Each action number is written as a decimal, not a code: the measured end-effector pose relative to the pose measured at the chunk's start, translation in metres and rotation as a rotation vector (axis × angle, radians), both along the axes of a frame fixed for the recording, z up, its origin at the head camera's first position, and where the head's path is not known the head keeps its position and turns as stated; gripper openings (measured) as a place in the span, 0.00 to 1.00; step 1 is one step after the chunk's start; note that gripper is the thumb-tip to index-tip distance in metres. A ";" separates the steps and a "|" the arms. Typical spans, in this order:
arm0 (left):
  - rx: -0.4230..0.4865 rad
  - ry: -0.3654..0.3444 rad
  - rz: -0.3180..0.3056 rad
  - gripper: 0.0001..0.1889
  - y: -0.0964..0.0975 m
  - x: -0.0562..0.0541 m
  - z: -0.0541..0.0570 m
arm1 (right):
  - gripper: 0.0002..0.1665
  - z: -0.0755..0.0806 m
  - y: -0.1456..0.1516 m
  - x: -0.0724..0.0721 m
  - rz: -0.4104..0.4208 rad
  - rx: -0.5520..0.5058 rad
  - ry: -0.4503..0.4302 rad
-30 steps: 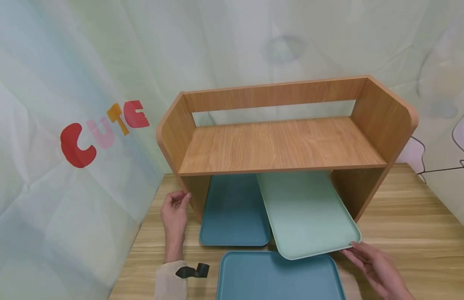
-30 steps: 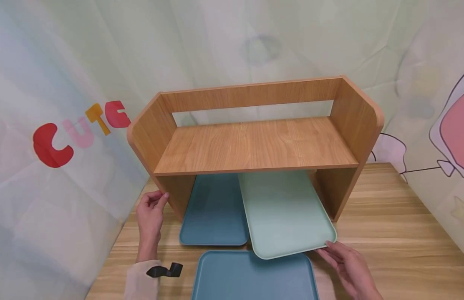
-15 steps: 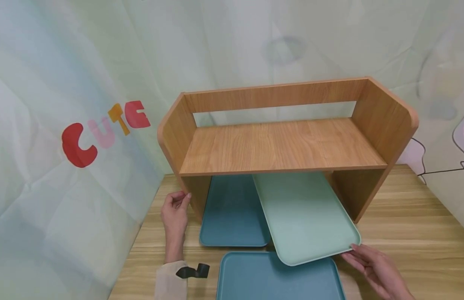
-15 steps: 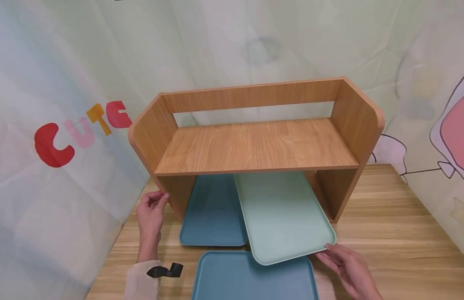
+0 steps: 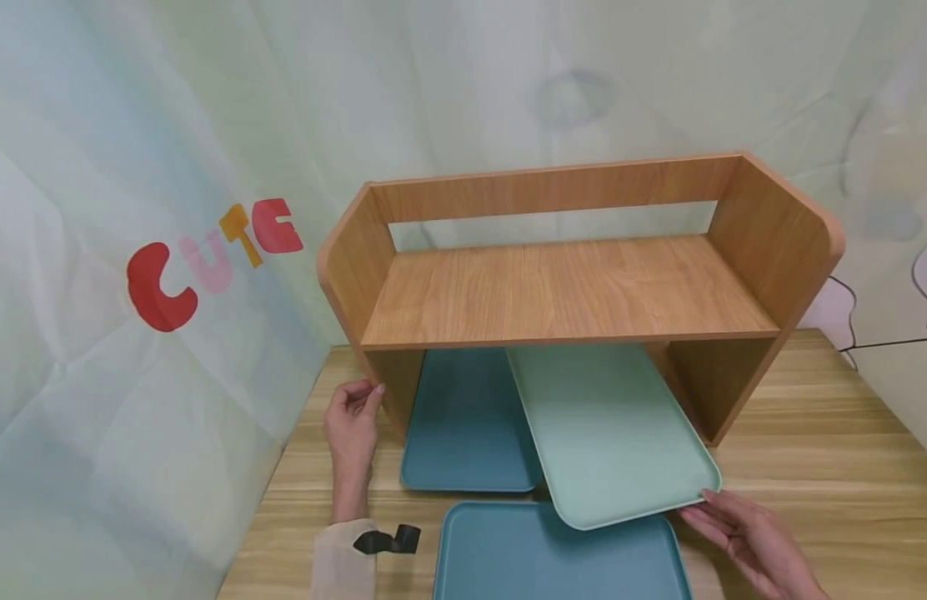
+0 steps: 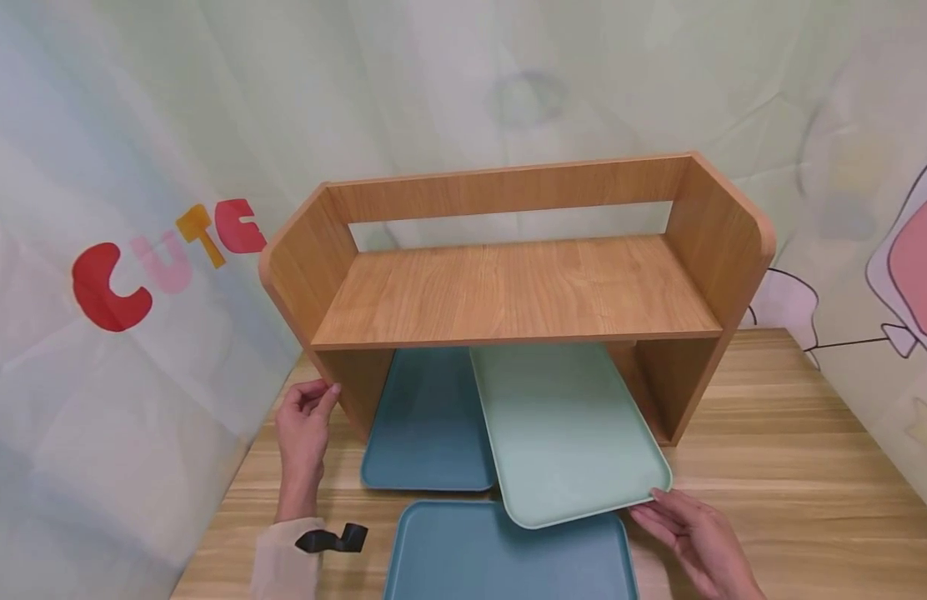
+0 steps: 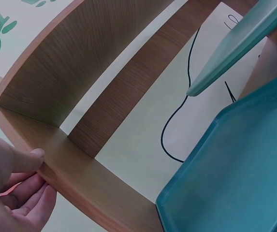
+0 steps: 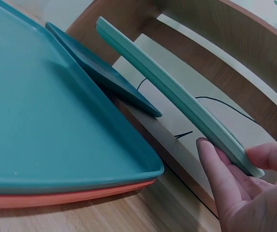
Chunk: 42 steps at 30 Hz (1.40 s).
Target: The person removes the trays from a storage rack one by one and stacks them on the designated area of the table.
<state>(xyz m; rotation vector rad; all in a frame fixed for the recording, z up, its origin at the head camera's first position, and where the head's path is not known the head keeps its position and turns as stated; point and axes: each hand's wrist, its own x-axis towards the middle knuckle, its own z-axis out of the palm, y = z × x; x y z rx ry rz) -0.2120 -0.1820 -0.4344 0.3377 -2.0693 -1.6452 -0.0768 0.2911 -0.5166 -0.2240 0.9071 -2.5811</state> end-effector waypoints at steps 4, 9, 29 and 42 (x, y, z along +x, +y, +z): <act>-0.004 -0.005 -0.002 0.12 0.000 -0.001 -0.001 | 0.27 0.002 0.001 0.000 -0.006 0.032 -0.067; -0.006 -0.007 -0.008 0.12 0.000 -0.001 -0.001 | 0.25 0.004 0.002 -0.001 -0.016 0.065 -0.117; -0.008 -0.002 -0.020 0.13 0.000 -0.001 0.001 | 0.26 0.008 0.002 -0.001 0.028 0.135 -0.023; 0.002 0.009 -0.009 0.13 -0.001 0.000 0.000 | 0.26 0.008 0.003 -0.005 0.054 0.228 0.052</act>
